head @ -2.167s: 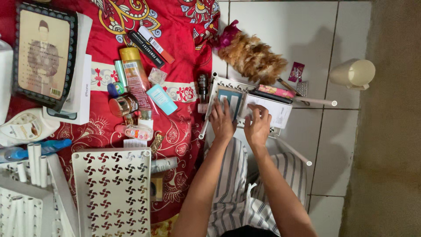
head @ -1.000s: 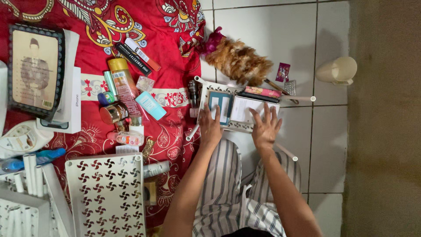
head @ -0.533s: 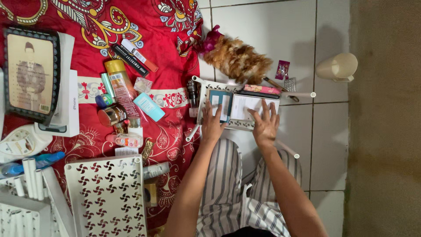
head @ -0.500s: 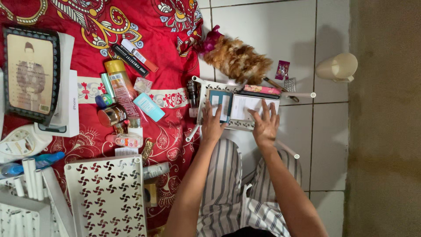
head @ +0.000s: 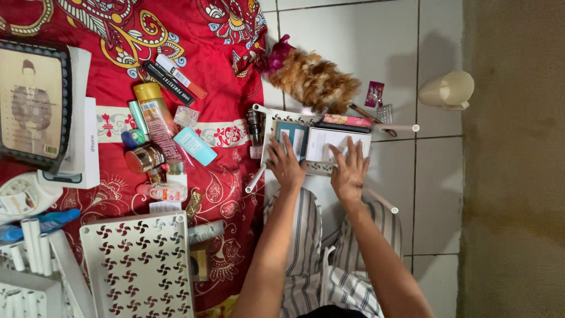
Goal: The person assembles a small white plastic shelving unit by inserting vertical poles into the base and attaching shelf trays. They place a framed photo and other small items onto the assembled shelves.
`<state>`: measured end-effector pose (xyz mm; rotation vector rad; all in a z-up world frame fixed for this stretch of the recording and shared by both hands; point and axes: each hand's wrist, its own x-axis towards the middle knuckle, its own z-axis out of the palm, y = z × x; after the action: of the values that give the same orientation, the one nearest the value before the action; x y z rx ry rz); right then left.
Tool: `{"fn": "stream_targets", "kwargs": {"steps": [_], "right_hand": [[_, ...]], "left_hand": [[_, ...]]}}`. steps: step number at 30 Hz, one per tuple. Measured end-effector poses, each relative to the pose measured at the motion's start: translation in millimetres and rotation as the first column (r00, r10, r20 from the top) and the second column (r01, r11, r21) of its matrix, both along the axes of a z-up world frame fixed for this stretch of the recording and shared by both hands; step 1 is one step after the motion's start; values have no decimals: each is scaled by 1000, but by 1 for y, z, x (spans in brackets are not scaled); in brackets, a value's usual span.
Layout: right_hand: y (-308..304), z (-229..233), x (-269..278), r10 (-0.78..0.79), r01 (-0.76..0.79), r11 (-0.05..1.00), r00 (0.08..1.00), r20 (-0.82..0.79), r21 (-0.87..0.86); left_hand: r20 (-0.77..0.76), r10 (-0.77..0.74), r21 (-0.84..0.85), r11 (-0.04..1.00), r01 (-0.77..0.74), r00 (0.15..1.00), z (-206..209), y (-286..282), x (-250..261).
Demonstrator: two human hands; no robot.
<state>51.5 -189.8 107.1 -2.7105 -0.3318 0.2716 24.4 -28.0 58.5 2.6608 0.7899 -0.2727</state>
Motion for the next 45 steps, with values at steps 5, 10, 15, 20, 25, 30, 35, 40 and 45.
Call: {"fn": "stream_targets", "kwargs": {"steps": [5,10,15,20,25,30,35,40,45], "right_hand": [[-2,-3,1,12,-14,999,999,-41,-36],[-3,-5,0,7,-10,999,996,-83,-46],[-3,-5,0,18,-21,998,998,-67,-55],[-3,-3,1,17,-18,999,999,-34,-30],[-1,1,-1,8,-8,1000,1000,-15,-27],[0,4,0,10,-10,1000,1000,-8,-28],[0,0,0,16,-18,997,1000,-23,-73],[-1,-3,-1,18,-23,996,998,-56,-89],[-2,-3,0,14,-18,998,998,-62,-63]], "left_hand": [[4,-6,-14,1000,6,1000,-2,7,0],[-79,1,0,1000,-1,997,0,4,10],[-38,-6,4,1000,6,999,2,2,12],[29,-33,-66,997,34,999,0,11,5],[7,-22,-59,998,23,1000,1,10,7],[51,-26,-86,996,30,998,6,9,9],[94,-60,-80,995,67,994,4,11,-4],[68,-103,-65,992,107,992,-4,11,-9],[85,-84,-82,992,91,993,-5,14,-9]]}}
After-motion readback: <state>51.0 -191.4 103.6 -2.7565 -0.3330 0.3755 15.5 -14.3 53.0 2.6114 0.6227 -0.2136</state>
